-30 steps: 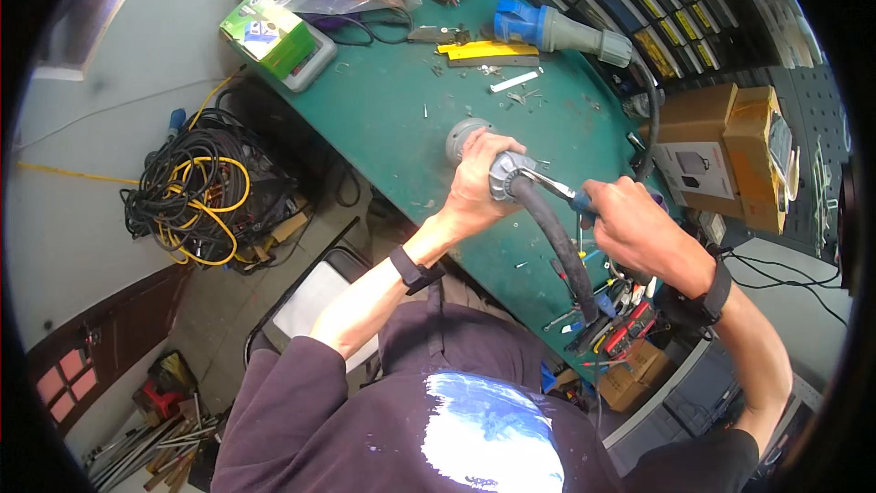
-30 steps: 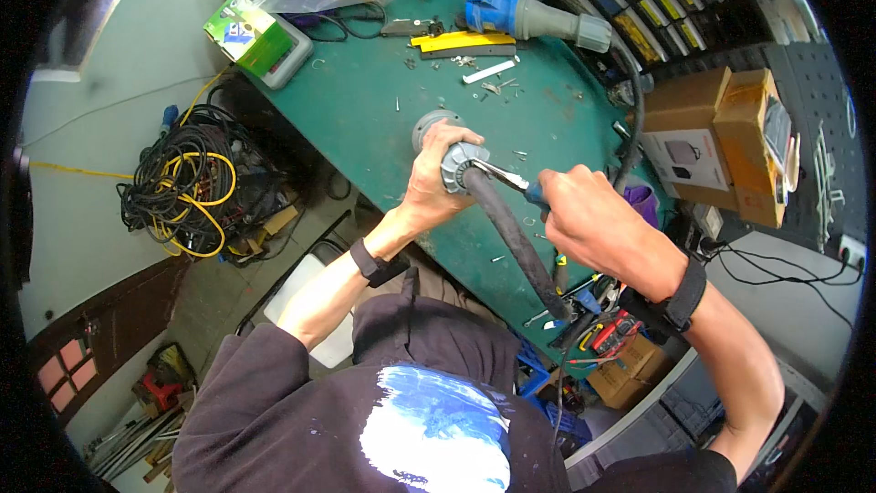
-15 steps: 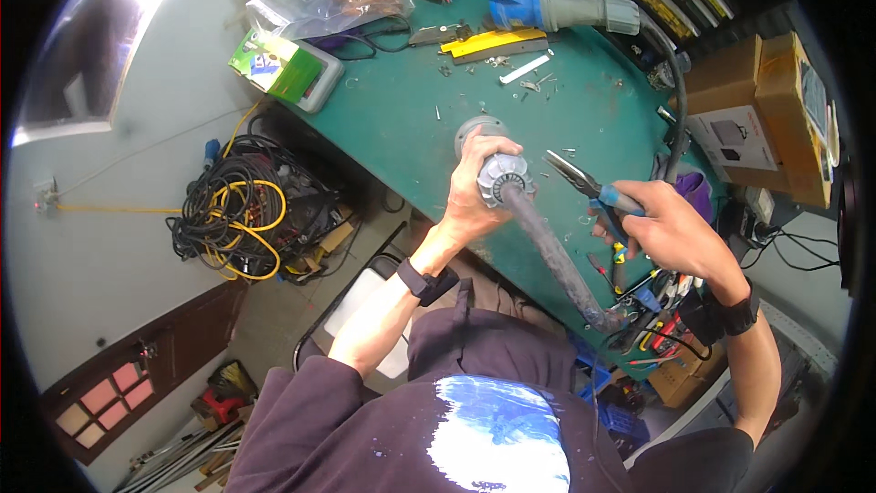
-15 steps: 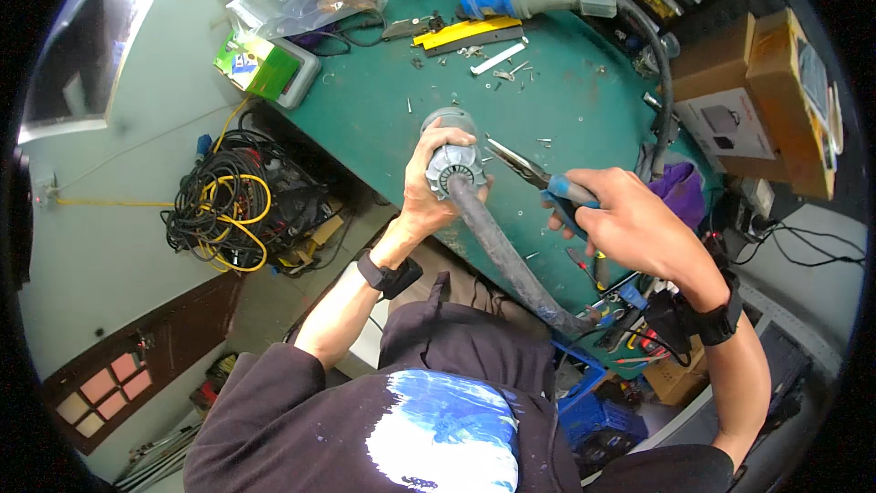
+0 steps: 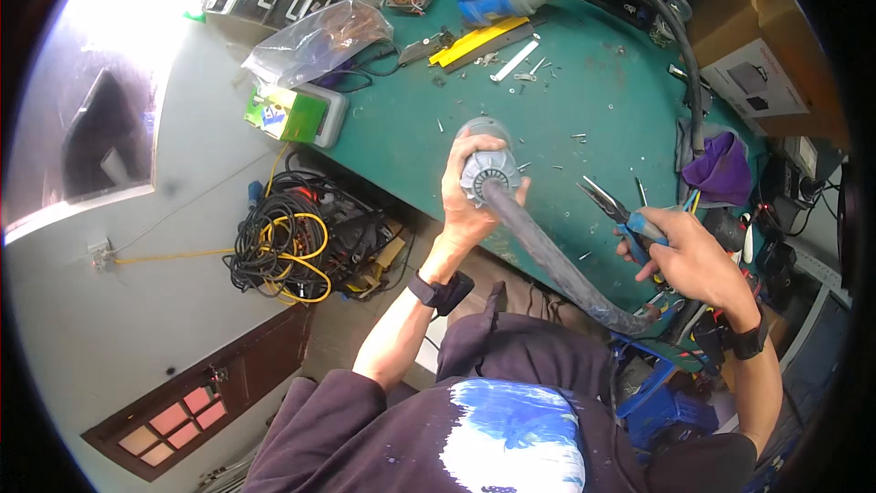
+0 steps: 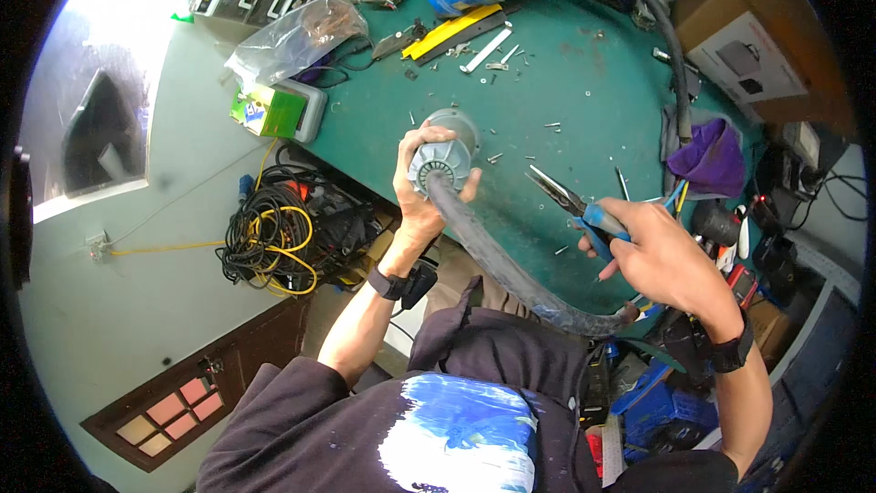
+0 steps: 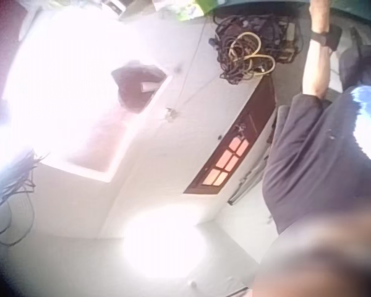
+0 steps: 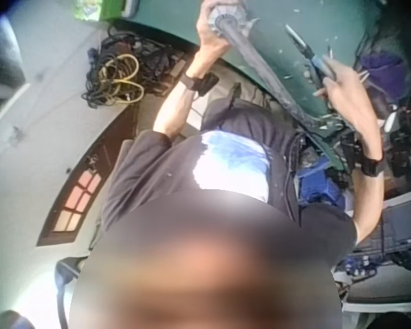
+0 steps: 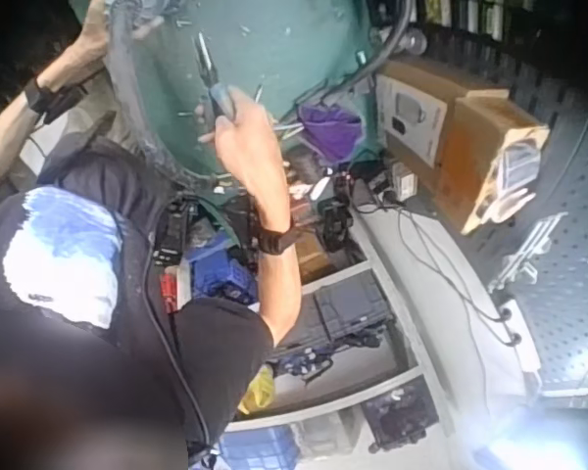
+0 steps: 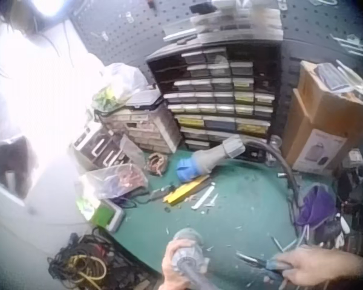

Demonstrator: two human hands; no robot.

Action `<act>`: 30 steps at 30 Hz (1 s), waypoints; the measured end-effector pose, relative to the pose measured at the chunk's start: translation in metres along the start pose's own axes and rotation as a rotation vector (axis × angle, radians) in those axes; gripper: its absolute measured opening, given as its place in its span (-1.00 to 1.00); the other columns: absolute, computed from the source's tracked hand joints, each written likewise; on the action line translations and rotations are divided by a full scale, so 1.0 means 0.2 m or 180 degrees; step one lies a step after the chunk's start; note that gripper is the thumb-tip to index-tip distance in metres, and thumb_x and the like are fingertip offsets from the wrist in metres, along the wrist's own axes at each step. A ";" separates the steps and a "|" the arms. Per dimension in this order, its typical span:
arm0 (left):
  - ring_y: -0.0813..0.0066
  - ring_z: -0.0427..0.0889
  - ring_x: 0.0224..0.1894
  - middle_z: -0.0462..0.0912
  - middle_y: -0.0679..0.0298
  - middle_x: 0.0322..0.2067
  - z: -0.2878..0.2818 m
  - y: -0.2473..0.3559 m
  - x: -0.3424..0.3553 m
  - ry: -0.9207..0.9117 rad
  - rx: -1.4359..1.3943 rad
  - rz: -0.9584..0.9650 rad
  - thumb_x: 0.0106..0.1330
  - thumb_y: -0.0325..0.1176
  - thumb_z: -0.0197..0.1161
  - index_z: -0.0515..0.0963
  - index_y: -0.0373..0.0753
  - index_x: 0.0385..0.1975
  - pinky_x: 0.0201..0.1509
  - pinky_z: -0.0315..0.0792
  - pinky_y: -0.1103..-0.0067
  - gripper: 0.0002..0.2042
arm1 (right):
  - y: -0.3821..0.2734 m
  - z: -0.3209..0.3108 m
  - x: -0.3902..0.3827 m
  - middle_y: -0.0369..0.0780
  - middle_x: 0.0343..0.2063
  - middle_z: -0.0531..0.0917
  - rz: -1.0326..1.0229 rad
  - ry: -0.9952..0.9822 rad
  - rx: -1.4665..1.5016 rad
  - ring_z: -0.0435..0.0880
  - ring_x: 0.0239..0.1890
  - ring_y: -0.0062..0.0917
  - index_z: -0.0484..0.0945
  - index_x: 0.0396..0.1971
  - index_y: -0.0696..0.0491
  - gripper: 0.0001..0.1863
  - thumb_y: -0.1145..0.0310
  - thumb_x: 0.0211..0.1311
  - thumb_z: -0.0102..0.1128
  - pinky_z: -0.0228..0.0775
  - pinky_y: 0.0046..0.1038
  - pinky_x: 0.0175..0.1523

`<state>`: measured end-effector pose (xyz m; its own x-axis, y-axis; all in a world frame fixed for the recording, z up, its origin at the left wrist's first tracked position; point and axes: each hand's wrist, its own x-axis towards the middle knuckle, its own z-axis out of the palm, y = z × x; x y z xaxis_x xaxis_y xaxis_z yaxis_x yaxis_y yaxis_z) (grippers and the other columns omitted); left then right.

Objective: Dismantle and inspect an industrial power plug connector.

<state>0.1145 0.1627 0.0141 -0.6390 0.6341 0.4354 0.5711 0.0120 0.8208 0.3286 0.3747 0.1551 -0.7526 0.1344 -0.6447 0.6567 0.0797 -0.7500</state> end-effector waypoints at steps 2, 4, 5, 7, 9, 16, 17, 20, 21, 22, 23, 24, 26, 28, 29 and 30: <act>0.27 0.62 0.06 0.62 0.22 -0.07 0.00 0.00 0.01 -0.0032 0.0035 0.0062 -0.06 -0.47 0.60 0.43 -0.22 0.03 0.49 0.28 0.11 -0.39 | 0.03 0.00 -0.01 -0.05 -0.25 0.73 -0.0016 0.0026 -0.0017 0.76 -0.38 -0.33 0.55 -0.12 0.32 -0.66 0.67 0.12 -0.10 0.62 -0.30 -0.18; 0.27 0.62 0.06 0.62 0.22 -0.07 -0.01 -0.01 0.01 -0.0047 0.0092 0.0114 -0.06 -0.47 0.60 0.43 -0.22 0.03 0.49 0.29 0.11 -0.39 | 0.04 0.00 -0.01 -0.03 -0.25 0.73 -0.0043 0.0027 -0.0043 0.76 -0.38 -0.29 0.55 -0.10 0.31 -0.66 0.66 0.12 -0.08 0.61 -0.27 -0.15; 0.27 0.62 0.06 0.62 0.22 -0.07 -0.01 0.00 0.01 -0.0055 0.0124 0.0085 -0.06 -0.47 0.59 0.43 -0.22 0.03 0.49 0.28 0.11 -0.39 | 0.01 -0.01 -0.02 -0.02 -0.24 0.72 -0.0059 0.0010 -0.0252 0.75 -0.32 -0.22 0.56 -0.09 0.28 -0.65 0.65 0.12 -0.06 0.58 -0.23 -0.07; 0.27 0.62 0.06 0.62 0.22 -0.07 -0.01 0.00 0.01 -0.0075 0.0157 0.0052 -0.05 -0.48 0.59 0.43 -0.22 0.03 0.49 0.28 0.12 -0.39 | 0.02 -0.01 -0.02 -0.01 -0.23 0.71 -0.0071 -0.0008 -0.0449 0.74 -0.25 -0.16 0.56 -0.07 0.26 -0.65 0.64 0.12 -0.04 0.54 -0.19 0.01; 0.27 0.62 0.07 0.62 0.22 -0.07 -0.01 0.00 0.01 -0.0067 0.0125 0.0023 -0.05 -0.48 0.59 0.43 -0.22 0.03 0.48 0.28 0.12 -0.39 | 0.05 -0.02 -0.01 0.00 -0.22 0.69 -0.0393 0.0100 -0.0810 0.66 -0.07 -0.05 0.56 -0.04 0.22 -0.63 0.59 0.13 -0.01 0.45 -0.13 0.14; 0.27 0.62 0.07 0.62 0.22 -0.06 0.00 -0.01 0.01 -0.0064 0.0105 0.0029 -0.06 -0.48 0.59 0.43 -0.23 0.02 0.48 0.29 0.12 -0.40 | 0.05 -0.01 0.00 -0.04 -0.18 0.70 -0.0399 0.0102 -0.0806 0.59 0.04 -0.02 0.53 0.00 0.21 -0.62 0.56 0.16 -0.01 0.37 -0.11 0.23; 0.27 0.61 0.07 0.62 0.22 -0.06 0.00 -0.01 0.01 -0.0077 0.0121 0.0028 -0.06 -0.47 0.59 0.43 -0.23 0.03 0.49 0.28 0.11 -0.39 | 0.05 -0.01 0.00 -0.03 -0.19 0.71 -0.0459 0.0133 -0.0843 0.61 0.00 -0.02 0.54 -0.03 0.23 -0.63 0.57 0.14 -0.02 0.39 -0.11 0.20; 0.27 0.61 0.07 0.62 0.22 -0.06 0.01 0.00 0.02 -0.0100 0.0165 0.0047 -0.06 -0.47 0.59 0.43 -0.23 0.04 0.50 0.27 0.11 -0.39 | -0.05 -0.06 0.02 -0.02 -0.24 0.71 0.0002 -0.0190 -0.0438 0.66 -0.11 -0.03 0.56 -0.09 0.25 -0.66 0.59 0.11 -0.02 0.44 -0.11 0.14; 0.27 0.61 0.07 0.62 0.22 -0.06 0.00 -0.01 0.02 -0.0083 0.0190 0.0061 -0.06 -0.46 0.59 0.43 -0.23 0.05 0.50 0.27 0.10 -0.38 | -0.11 -0.06 0.03 -0.01 -0.27 0.72 0.0527 -0.0545 -0.0023 0.68 -0.17 -0.04 0.57 -0.13 0.26 -0.67 0.59 0.09 -0.03 0.47 -0.10 0.10; 0.27 0.61 0.07 0.62 0.22 -0.06 -0.01 -0.01 0.01 -0.0045 0.0194 0.0050 -0.06 -0.46 0.59 0.43 -0.23 0.05 0.50 0.27 0.10 -0.38 | -0.15 -0.05 0.03 -0.01 -0.27 0.72 0.0529 -0.0561 -0.0060 0.68 -0.17 -0.04 0.57 -0.13 0.26 -0.67 0.59 0.09 -0.03 0.47 -0.10 0.10; 0.26 0.61 0.07 0.62 0.23 -0.06 0.00 0.00 0.01 -0.0085 0.0170 0.0063 -0.06 -0.46 0.60 0.44 -0.23 0.05 0.51 0.26 0.10 -0.38 | -0.17 -0.05 0.02 0.00 -0.31 0.71 0.0531 -0.0478 -0.0092 0.68 -0.23 -0.05 0.58 -0.16 0.27 -0.69 0.60 0.08 -0.02 0.48 -0.11 0.05; 0.26 0.61 0.07 0.62 0.23 -0.06 0.01 0.00 0.02 -0.0121 0.0148 0.0077 -0.06 -0.45 0.60 0.44 -0.23 0.05 0.51 0.26 0.09 -0.38 | -0.19 -0.05 0.01 0.01 -0.35 0.71 0.0531 -0.0396 -0.0129 0.69 -0.29 -0.05 0.58 -0.19 0.29 -0.70 0.60 0.06 -0.02 0.49 -0.11 0.01; 0.25 0.61 0.07 0.62 0.23 -0.06 0.02 0.01 0.02 -0.0085 0.0045 0.0006 -0.06 -0.45 0.61 0.46 -0.23 0.04 0.51 0.26 0.09 -0.39 | -0.19 -0.05 0.02 0.02 -0.37 0.70 0.0205 -0.0235 -0.0445 0.69 -0.28 -0.04 0.57 -0.19 0.29 -0.70 0.60 0.05 -0.01 0.49 -0.11 -0.01; 0.24 0.61 0.07 0.61 0.23 -0.06 0.03 0.01 0.02 -0.0040 -0.0055 -0.0064 -0.06 -0.45 0.61 0.47 -0.23 0.03 0.51 0.26 0.09 -0.40 | -0.17 -0.05 0.04 0.02 -0.38 0.70 -0.0129 -0.0085 -0.0768 0.68 -0.27 -0.04 0.57 -0.19 0.29 -0.69 0.60 0.04 -0.01 0.48 -0.11 -0.02; 0.23 0.60 0.07 0.61 0.23 -0.06 0.04 0.01 0.02 -0.0059 -0.0087 -0.0031 -0.06 -0.45 0.61 0.48 -0.24 0.02 0.50 0.27 0.11 -0.40 | -0.17 -0.05 0.04 0.03 -0.39 0.70 -0.0231 -0.0075 -0.0749 0.68 -0.26 -0.02 0.56 -0.17 0.30 -0.68 0.59 0.05 0.00 0.47 -0.10 -0.03; 0.22 0.60 0.08 0.60 0.23 -0.06 0.04 0.02 0.02 -0.0077 -0.0119 0.0003 -0.06 -0.45 0.61 0.48 -0.24 0.01 0.49 0.28 0.13 -0.41 | -0.17 -0.04 0.05 0.05 -0.39 0.70 -0.0333 -0.0065 -0.0731 0.68 -0.24 0.01 0.55 -0.15 0.30 -0.67 0.58 0.05 0.00 0.45 -0.09 -0.03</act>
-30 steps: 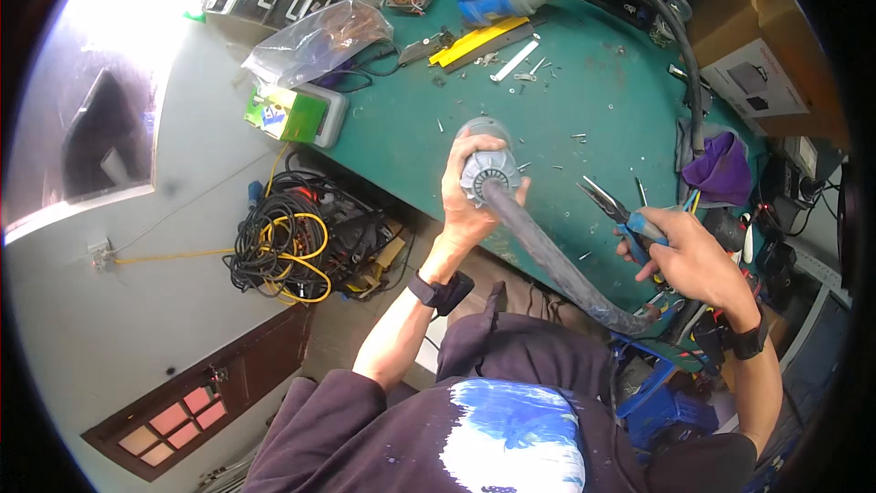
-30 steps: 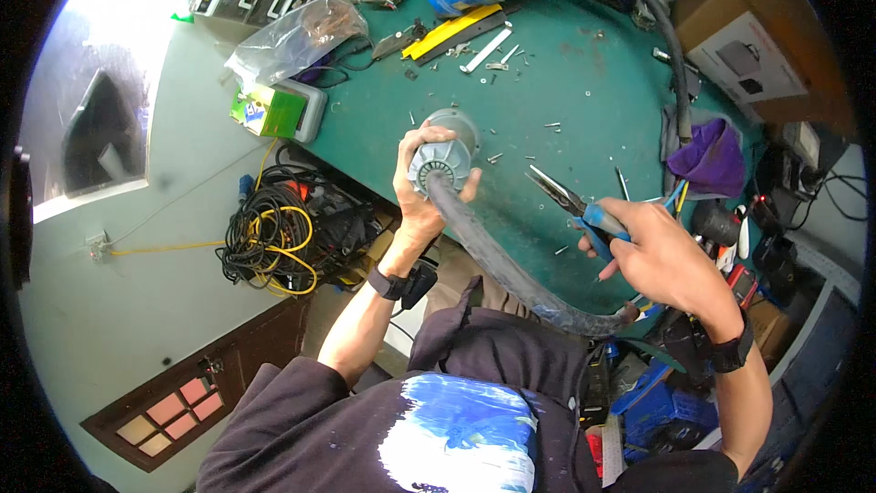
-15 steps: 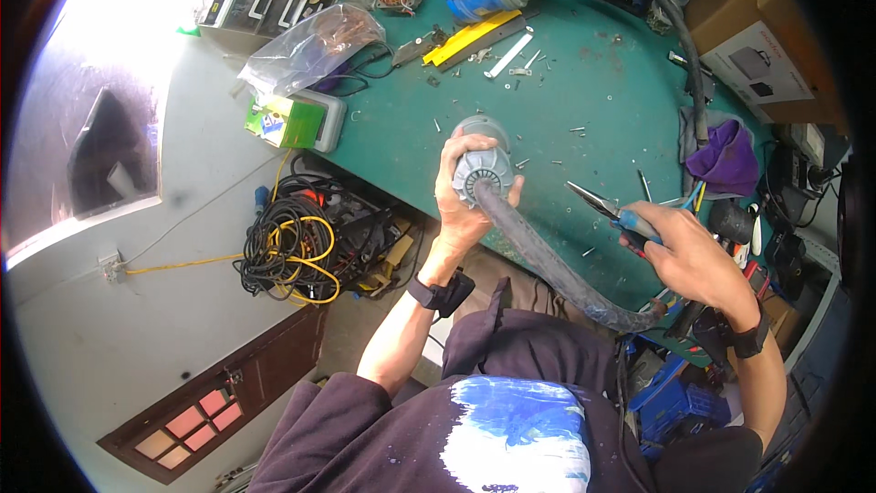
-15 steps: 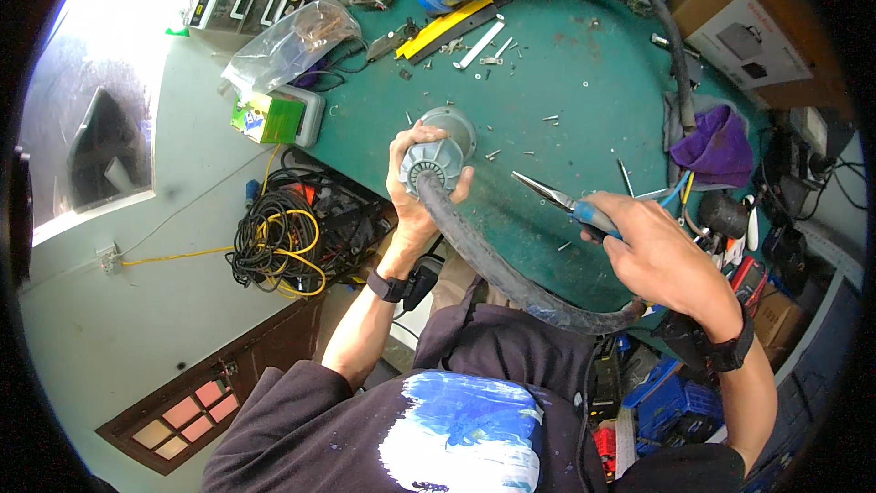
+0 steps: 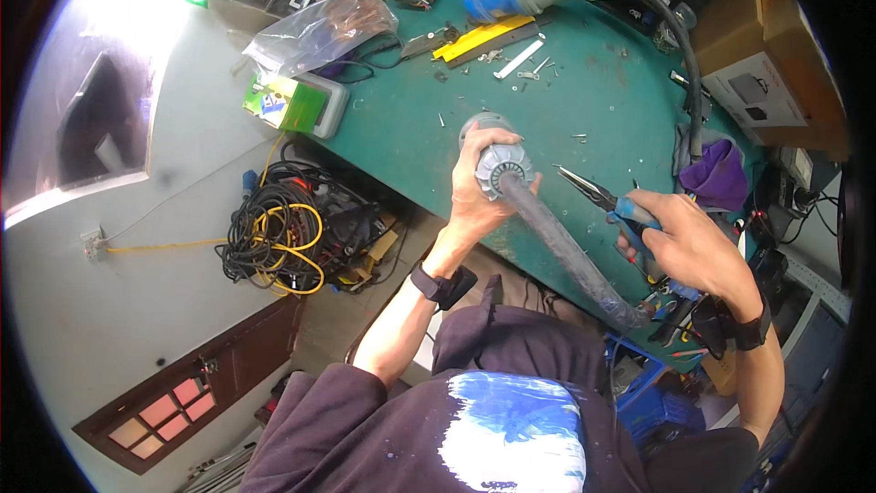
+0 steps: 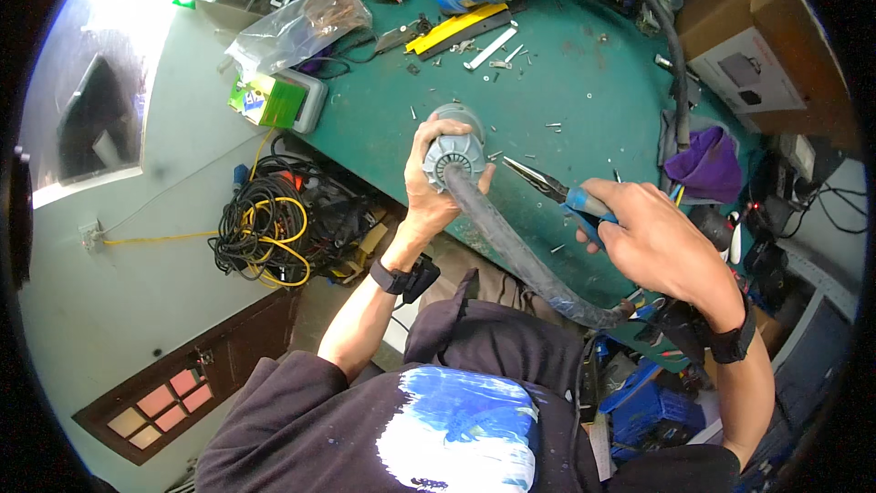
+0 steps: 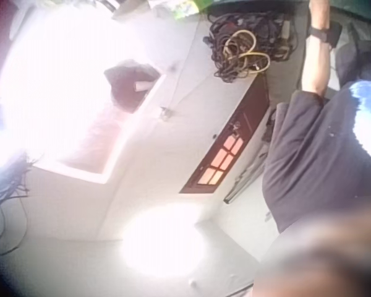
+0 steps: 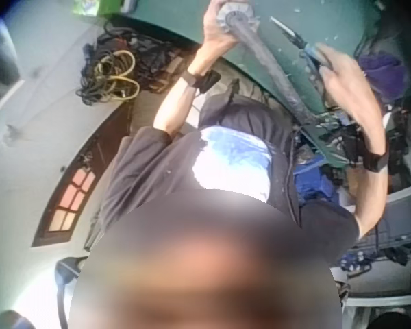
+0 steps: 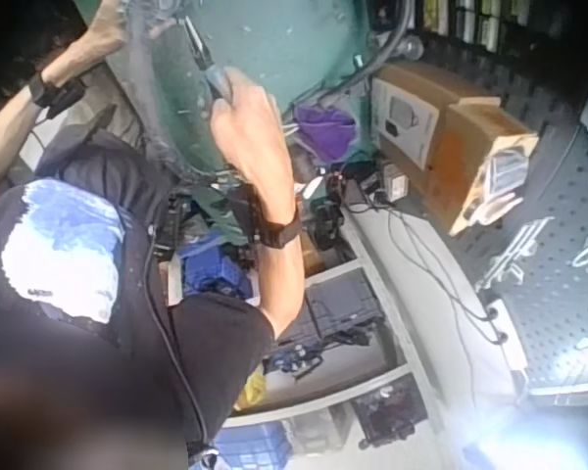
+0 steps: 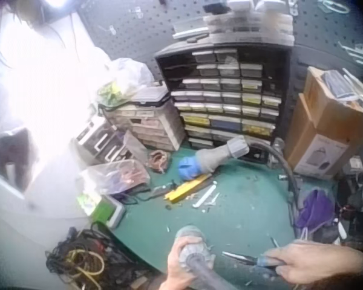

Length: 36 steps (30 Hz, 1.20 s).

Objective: Dismantle and inspect an industrial power plug connector.

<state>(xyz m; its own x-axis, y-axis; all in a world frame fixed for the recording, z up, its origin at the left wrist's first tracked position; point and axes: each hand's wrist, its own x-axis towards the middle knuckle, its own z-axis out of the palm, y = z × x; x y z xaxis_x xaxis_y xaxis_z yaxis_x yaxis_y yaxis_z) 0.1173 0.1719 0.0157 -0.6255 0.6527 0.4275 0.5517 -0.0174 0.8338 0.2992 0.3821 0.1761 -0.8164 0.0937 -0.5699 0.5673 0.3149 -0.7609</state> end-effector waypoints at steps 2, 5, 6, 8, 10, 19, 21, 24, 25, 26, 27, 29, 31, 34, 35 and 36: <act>0.21 0.60 0.08 0.60 0.22 -0.06 0.00 0.00 -0.01 0.0036 -0.0083 -0.0079 -0.06 -0.45 0.61 0.49 -0.24 0.01 0.48 0.30 0.16 -0.42 | -0.03 0.02 -0.02 0.05 -0.38 0.69 -0.0266 0.0251 -0.0470 0.67 -0.23 0.02 0.56 -0.12 0.28 -0.66 0.58 0.05 0.04 0.45 -0.08 -0.04; 0.19 0.61 0.08 0.61 0.21 -0.07 0.00 0.00 0.00 0.0015 -0.0116 -0.0136 -0.06 -0.46 0.62 0.49 -0.23 0.00 0.46 0.31 0.19 -0.42 | -0.11 0.08 -0.03 0.03 -0.34 0.64 -0.0705 0.0806 -0.1492 0.64 -0.21 0.01 0.56 -0.09 0.24 -0.64 0.60 0.05 0.10 0.46 -0.06 -0.07; 0.18 0.62 0.07 0.62 0.22 -0.08 0.00 0.00 0.00 -0.0044 -0.0062 -0.0115 -0.06 -0.46 0.62 0.49 -0.23 0.00 0.45 0.31 0.19 -0.42 | -0.13 0.10 -0.02 0.02 -0.33 0.61 -0.0873 0.1115 -0.2043 0.63 -0.21 0.00 0.56 -0.07 0.22 -0.64 0.60 0.05 0.13 0.47 -0.06 -0.09; 0.17 0.62 0.07 0.63 0.22 -0.09 -0.01 0.01 0.02 -0.0047 -0.0011 -0.0053 -0.07 -0.46 0.63 0.50 -0.22 0.01 0.46 0.29 0.18 -0.41 | -0.19 0.14 0.00 -0.01 -0.32 0.53 -0.1007 0.1265 -0.2449 0.59 -0.20 -0.07 0.55 -0.14 0.21 -0.68 0.63 0.02 0.17 0.49 -0.10 -0.13; 0.16 0.63 0.07 0.64 0.22 -0.09 -0.01 0.02 0.02 -0.0039 0.0052 0.0007 -0.09 -0.46 0.63 0.50 -0.21 0.01 0.46 0.27 0.17 -0.40 | -0.24 0.15 0.03 -0.03 -0.34 0.52 -0.0996 0.1404 -0.2961 0.57 -0.19 -0.12 0.51 -0.22 0.24 -0.74 0.62 0.01 0.17 0.50 -0.14 -0.12; 0.09 0.59 0.07 0.62 0.19 -0.08 0.03 0.04 0.02 0.0139 -0.0134 -0.0145 -0.19 -0.46 0.68 0.51 -0.18 0.02 0.37 0.33 0.18 -0.33 | -0.33 0.16 0.07 -0.06 -0.37 0.51 -0.1045 0.1531 -0.3773 0.56 -0.23 -0.24 0.50 -0.33 0.20 -0.88 0.52 0.11 0.15 0.50 -0.26 -0.16; 0.06 0.57 0.07 0.61 0.19 -0.08 0.03 0.04 0.03 0.0080 -0.0082 -0.0089 -0.22 -0.46 0.68 0.51 -0.18 0.02 0.35 0.33 0.18 -0.31 | -0.34 0.17 0.07 -0.06 -0.37 0.50 -0.1055 0.1497 -0.3813 0.56 -0.24 -0.24 0.50 -0.33 0.20 -0.88 0.51 0.12 0.15 0.50 -0.25 -0.16; 0.05 0.57 0.08 0.62 0.21 -0.08 0.04 0.05 0.03 0.0034 -0.0008 -0.0067 -0.24 -0.46 0.69 0.51 -0.17 0.02 0.41 0.27 0.17 -0.30 | -0.35 0.19 0.06 -0.07 -0.37 0.51 -0.1035 0.1546 -0.3914 0.57 -0.24 -0.25 0.50 -0.35 0.20 -0.88 0.51 0.11 0.15 0.49 -0.27 -0.15; 0.05 0.57 0.08 0.62 0.21 -0.08 0.04 0.05 0.03 0.0050 -0.0022 -0.0064 -0.24 -0.46 0.69 0.51 -0.17 0.02 0.41 0.27 0.17 -0.30 | -0.36 0.20 0.07 -0.07 -0.37 0.51 -0.0984 0.1527 -0.4075 0.57 -0.24 -0.26 0.50 -0.36 0.19 -0.89 0.50 0.11 0.15 0.49 -0.28 -0.14; 0.07 0.57 0.09 0.62 0.22 -0.08 0.04 0.05 0.03 0.0047 -0.0019 -0.0050 -0.25 -0.45 0.69 0.51 -0.17 0.02 0.44 0.25 0.15 -0.30 | -0.36 0.21 0.07 -0.08 -0.37 0.52 -0.0929 0.1509 -0.4232 0.57 -0.23 -0.27 0.51 -0.36 0.18 -0.89 0.50 0.11 0.15 0.49 -0.29 -0.13; 0.09 0.58 0.09 0.62 0.22 -0.07 0.05 0.05 0.03 0.0043 -0.0014 -0.0035 -0.25 -0.44 0.70 0.51 -0.17 0.02 0.47 0.22 0.13 -0.29 | -0.36 0.22 0.07 -0.08 -0.37 0.52 -0.0923 0.1509 -0.4249 0.57 -0.23 -0.27 0.51 -0.36 0.18 -0.89 0.50 0.11 0.15 0.49 -0.29 -0.13; 0.11 0.59 0.10 0.63 0.23 -0.07 0.05 0.05 0.03 0.0044 -0.0026 -0.0039 -0.25 -0.43 0.70 0.51 -0.17 0.02 0.49 0.20 0.12 -0.29 | -0.36 0.23 0.08 -0.10 -0.38 0.53 -0.0865 0.1554 -0.4385 0.58 -0.23 -0.30 0.52 -0.38 0.17 -0.91 0.48 0.11 0.15 0.49 -0.33 -0.12; 0.13 0.60 0.10 0.63 0.24 -0.07 0.06 0.04 0.03 0.0044 -0.0036 -0.0045 -0.24 -0.42 0.70 0.50 -0.17 0.02 0.50 0.19 0.10 -0.29 | -0.37 0.24 0.08 -0.11 -0.39 0.54 -0.0786 0.1546 -0.4491 0.58 -0.25 -0.32 0.53 -0.39 0.16 -0.91 0.47 0.12 0.16 0.49 -0.35 -0.12; 0.15 0.61 0.09 0.63 0.25 -0.07 0.07 0.03 0.03 0.0081 0.0020 -0.0044 -0.22 -0.39 0.71 0.49 -0.17 0.03 0.50 0.17 0.07 -0.29 | -0.39 0.28 0.09 -0.13 -0.40 0.55 -0.0584 0.1541 -0.4794 0.57 -0.27 -0.36 0.55 -0.40 0.14 -0.90 0.43 0.14 0.18 0.49 -0.40 -0.13; 0.15 0.61 0.09 0.63 0.25 -0.08 0.08 0.03 0.04 0.0049 0.0021 -0.0039 -0.21 -0.37 0.71 0.49 -0.17 0.04 0.50 0.17 0.07 -0.29 | -0.39 0.29 0.09 -0.15 -0.41 0.56 -0.0445 0.1539 -0.4989 0.57 -0.28 -0.39 0.56 -0.41 0.13 -0.89 0.40 0.16 0.19 0.48 -0.42 -0.14; 0.16 0.61 0.09 0.63 0.25 -0.08 0.08 0.03 0.04 0.0018 0.0021 -0.0033 -0.21 -0.36 0.72 0.49 -0.17 0.04 0.50 0.17 0.06 -0.29 | -0.40 0.31 0.09 -0.15 -0.41 0.56 -0.0433 0.1537 -0.5002 0.57 -0.28 -0.39 0.56 -0.41 0.13 -0.89 0.40 0.16 0.19 0.48 -0.42 -0.14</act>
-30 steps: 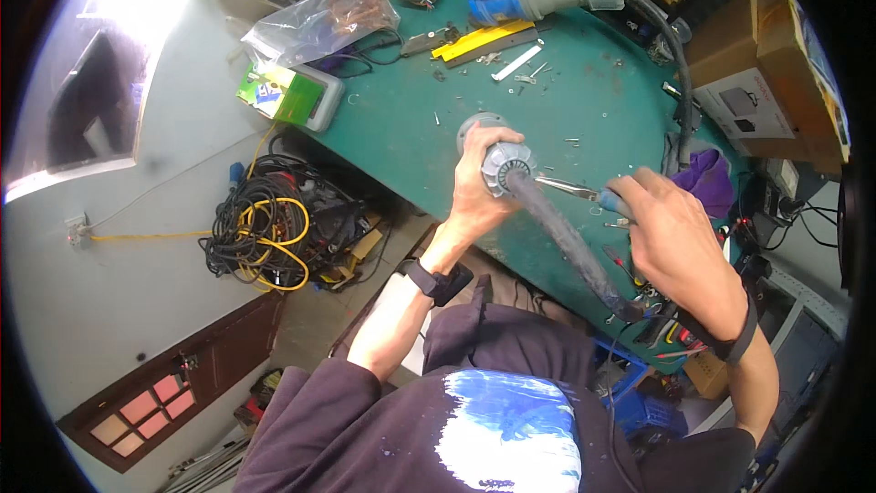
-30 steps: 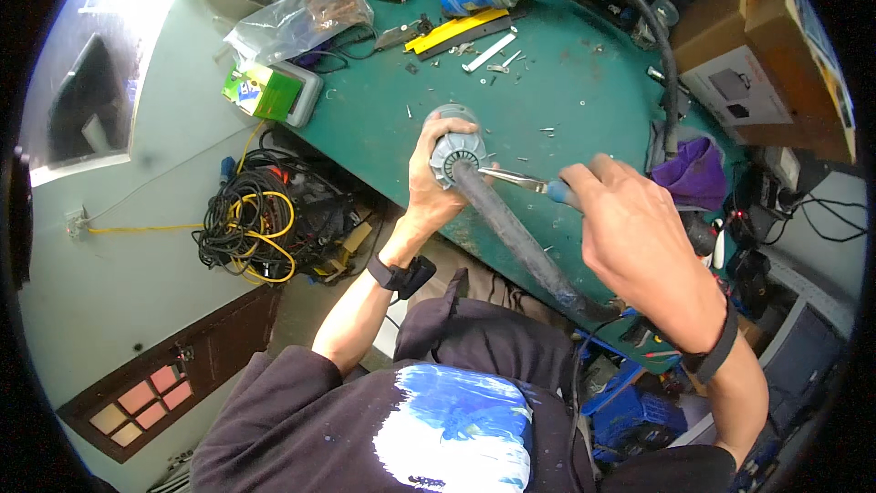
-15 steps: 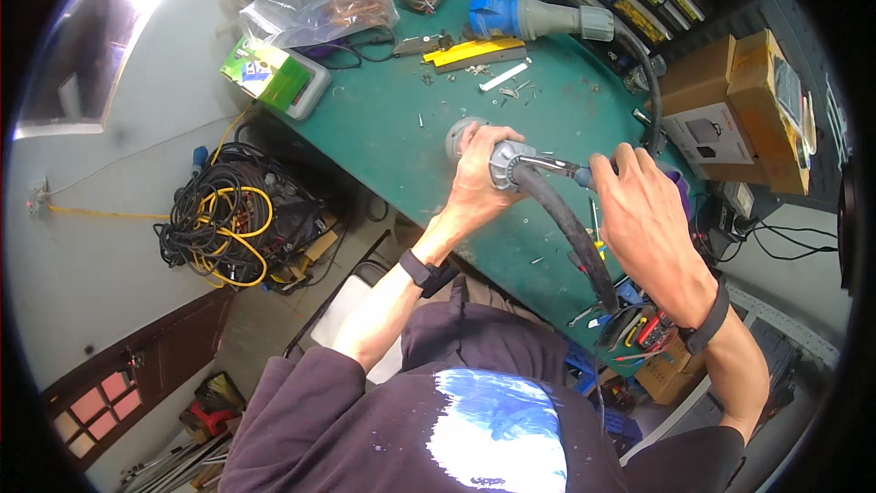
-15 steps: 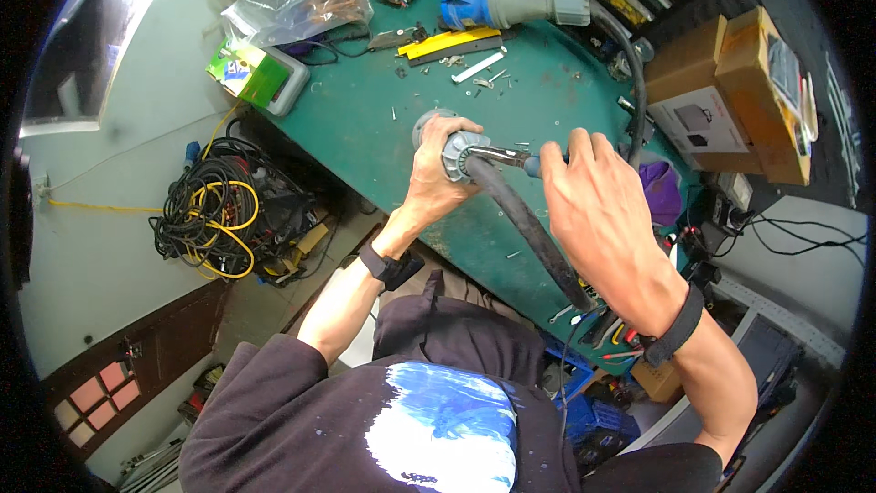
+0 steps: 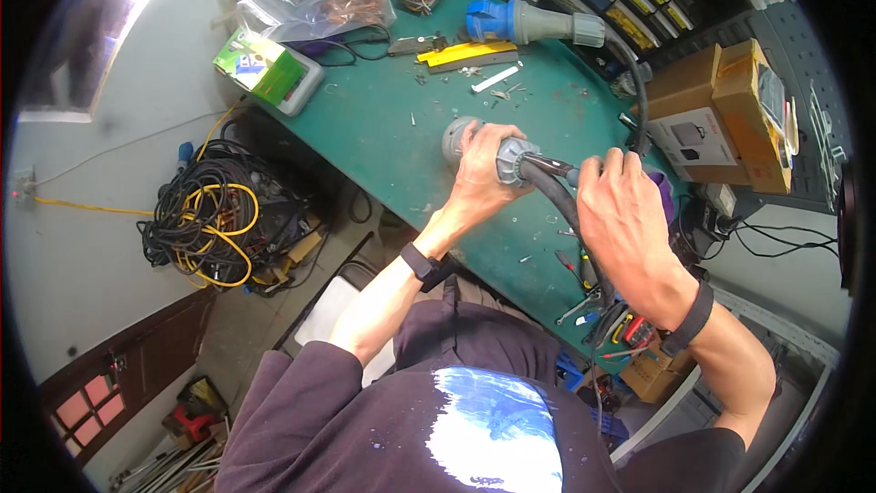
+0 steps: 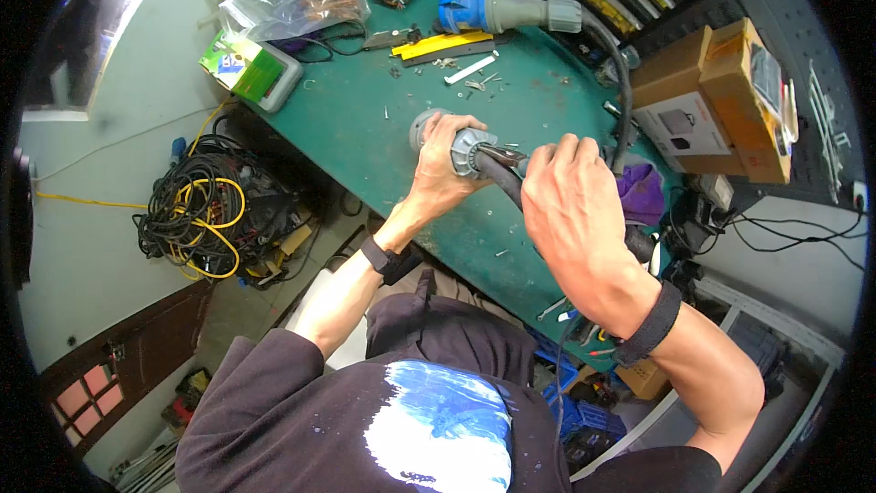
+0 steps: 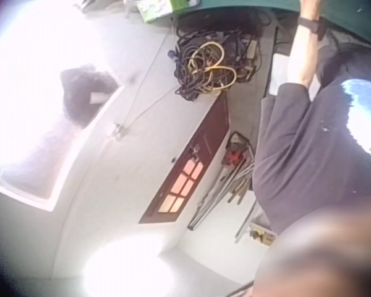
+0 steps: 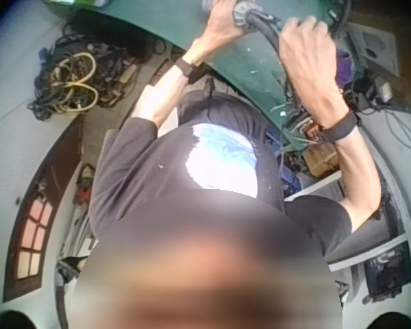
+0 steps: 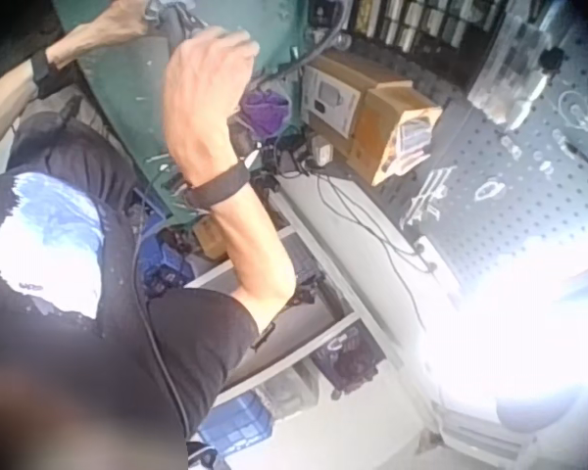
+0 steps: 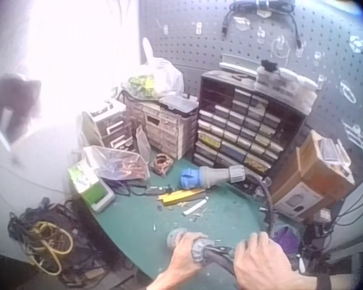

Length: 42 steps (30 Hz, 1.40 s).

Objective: Dismantle and inspect an industrial power plug connector.

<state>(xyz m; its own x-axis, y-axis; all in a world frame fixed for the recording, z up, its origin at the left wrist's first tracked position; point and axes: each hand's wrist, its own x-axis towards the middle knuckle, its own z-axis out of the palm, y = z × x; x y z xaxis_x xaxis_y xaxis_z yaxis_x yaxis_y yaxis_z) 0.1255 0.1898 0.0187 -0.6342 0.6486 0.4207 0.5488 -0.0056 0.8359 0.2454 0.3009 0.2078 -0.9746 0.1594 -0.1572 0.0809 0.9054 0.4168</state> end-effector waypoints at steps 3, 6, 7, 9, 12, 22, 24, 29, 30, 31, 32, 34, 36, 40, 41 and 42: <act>0.16 0.60 0.10 0.62 0.25 -0.07 0.02 0.01 0.00 -0.0017 -0.0021 -0.0035 -0.20 -0.35 0.72 0.49 -0.17 0.03 0.51 0.15 0.05 -0.29 | -0.03 -0.06 0.02 -0.21 -0.45 0.57 -0.0155 -0.0344 -0.0732 0.56 -0.30 -0.47 0.59 -0.40 0.09 -0.85 0.32 0.24 0.17 0.37 -0.44 -0.27; 0.15 0.59 0.11 0.62 0.25 -0.05 0.03 0.01 -0.01 0.0027 0.0034 -0.0060 -0.20 -0.35 0.72 0.48 -0.17 0.04 0.51 0.12 0.05 -0.29 | -0.06 -0.12 0.05 -0.25 -0.49 0.57 -0.0367 -0.0666 -0.0958 0.55 -0.35 -0.50 0.59 -0.41 0.08 -0.86 0.32 0.24 0.18 0.33 -0.43 -0.29; 0.15 0.59 0.11 0.62 0.25 -0.05 0.03 0.01 -0.01 0.0043 0.0006 -0.0065 -0.20 -0.35 0.72 0.48 -0.17 0.04 0.51 0.12 0.05 -0.29 | -0.06 -0.09 0.05 -0.27 -0.52 0.57 -0.0511 -0.0561 -0.1031 0.55 -0.40 -0.52 0.60 -0.44 0.07 -0.85 0.32 0.24 0.18 0.34 -0.43 -0.29; 0.14 0.58 0.12 0.61 0.25 -0.05 0.04 0.00 -0.01 0.0082 0.0024 -0.0088 -0.21 -0.36 0.71 0.48 -0.16 0.04 0.50 0.12 0.06 -0.28 | -0.05 -0.11 0.08 -0.27 -0.52 0.58 -0.0575 -0.0597 -0.0965 0.56 -0.40 -0.51 0.60 -0.44 0.08 -0.84 0.32 0.24 0.18 0.34 -0.43 -0.29; 0.14 0.58 0.09 0.61 0.24 -0.07 0.05 0.00 0.00 0.0180 0.0035 -0.0054 -0.19 -0.39 0.69 0.47 -0.16 0.04 0.45 0.15 0.08 -0.30 | -0.04 -0.15 0.13 -0.27 -0.55 0.61 -0.0757 -0.0594 -0.0986 0.60 -0.40 -0.50 0.64 -0.48 0.07 -0.84 0.33 0.22 0.20 0.34 -0.42 -0.30; 0.20 0.57 0.08 0.60 0.26 -0.08 0.14 0.00 0.05 0.0401 0.0104 0.0005 -0.16 -0.41 0.64 0.47 -0.15 0.03 0.42 0.13 0.10 -0.33 | 0.00 -0.15 0.23 -0.24 -0.52 0.74 -0.0883 -0.1123 -0.0657 0.76 -0.37 -0.43 0.74 -0.51 0.00 -0.85 0.36 0.19 0.24 0.50 -0.38 -0.28; 0.21 0.56 0.09 0.59 0.27 -0.07 0.16 0.00 0.06 0.0308 0.0213 -0.0093 -0.19 -0.42 0.65 0.46 -0.14 0.05 0.43 0.11 0.10 -0.30 | 0.04 -0.13 0.24 -0.21 -0.52 0.74 -0.0788 -0.1178 -0.0522 0.78 -0.35 -0.40 0.73 -0.49 0.03 -0.86 0.36 0.18 0.25 0.55 -0.37 -0.26; 0.22 0.57 0.09 0.59 0.29 -0.07 0.14 -0.01 0.03 0.0247 0.0075 -0.0076 -0.20 -0.42 0.65 0.46 -0.12 0.04 0.44 0.10 0.07 -0.30 | 0.17 -0.12 0.21 0.02 -0.52 0.71 -0.0529 -0.1223 0.0562 0.78 -0.33 -0.08 0.56 -0.30 0.27 -0.77 0.39 0.16 0.20 0.64 -0.11 -0.19; 0.22 0.57 0.09 0.59 0.29 -0.07 0.14 -0.01 0.03 0.0219 0.0075 -0.0077 -0.20 -0.42 0.65 0.47 -0.11 0.04 0.44 0.10 0.07 -0.30 | 0.19 -0.13 0.20 0.02 -0.52 0.71 -0.0550 -0.1232 0.0560 0.78 -0.33 -0.08 0.56 -0.30 0.27 -0.77 0.39 0.16 0.20 0.64 -0.11 -0.19; 0.22 0.57 0.09 0.59 0.29 -0.07 0.14 -0.01 0.04 0.0228 0.0077 -0.0098 -0.20 -0.42 0.65 0.47 -0.11 0.04 0.44 0.10 0.07 -0.30 | 0.20 -0.13 0.20 0.06 -0.52 0.70 -0.0389 -0.1346 0.0716 0.77 -0.34 -0.01 0.53 -0.28 0.30 -0.75 0.40 0.15 0.18 0.64 -0.08 -0.18; 0.22 0.57 0.08 0.59 0.29 -0.08 0.15 0.00 0.05 0.0218 0.0116 -0.0110 -0.20 -0.42 0.65 0.47 -0.11 0.04 0.44 0.10 0.07 -0.31 | 0.21 -0.14 0.20 0.10 -0.53 0.68 -0.0214 -0.1461 0.0862 0.75 -0.36 0.06 0.51 -0.27 0.32 -0.73 0.41 0.15 0.17 0.65 -0.05 -0.17; 0.22 0.57 0.08 0.59 0.29 -0.08 0.15 0.01 0.06 0.0219 0.0146 -0.0130 -0.20 -0.42 0.64 0.47 -0.11 0.03 0.44 0.09 0.07 -0.32 | 0.22 -0.08 0.17 0.11 -0.55 0.65 -0.0285 -0.1285 0.0859 0.72 -0.44 0.08 0.50 -0.30 0.34 -0.74 0.41 0.14 0.15 0.63 -0.06 -0.23; 0.22 0.57 0.07 0.58 0.29 -0.09 0.18 0.00 0.05 0.0317 0.0118 -0.0144 -0.20 -0.43 0.64 0.48 -0.10 0.02 0.43 0.10 0.08 -0.33 | 0.22 -0.04 0.16 0.10 -0.57 0.64 -0.0784 -0.0840 0.0875 0.70 -0.47 0.05 0.49 -0.32 0.36 -0.74 0.43 0.10 0.15 0.61 -0.07 -0.31; 0.22 0.57 0.07 0.58 0.29 -0.09 0.21 0.00 0.07 0.0304 0.0177 -0.0119 -0.20 -0.44 0.62 0.48 -0.10 0.02 0.42 0.11 0.09 -0.33 | 0.23 -0.05 0.16 0.09 -0.58 0.63 -0.1036 -0.0582 0.0898 0.69 -0.51 0.01 0.48 -0.36 0.37 -0.76 0.46 0.06 0.16 0.58 -0.10 -0.38; 0.22 0.56 0.08 0.58 0.29 -0.09 0.21 0.00 0.07 0.0310 0.0169 -0.0154 -0.21 -0.45 0.62 0.48 -0.10 0.02 0.41 0.11 0.10 -0.33 | 0.22 -0.02 0.16 0.10 -0.58 0.62 -0.1059 -0.0406 0.0940 0.70 -0.50 0.00 0.48 -0.37 0.37 -0.77 0.48 0.04 0.17 0.59 -0.11 -0.37; 0.21 0.56 0.08 0.58 0.29 -0.09 0.21 0.00 0.06 0.0313 0.0162 -0.0189 -0.22 -0.46 0.63 0.48 -0.10 0.02 0.41 0.12 0.11 -0.32 | 0.22 -0.01 0.16 0.11 -0.58 0.62 -0.1080 -0.0229 0.0982 0.70 -0.49 0.00 0.48 -0.39 0.37 -0.77 0.49 0.03 0.17 0.59 -0.13 -0.37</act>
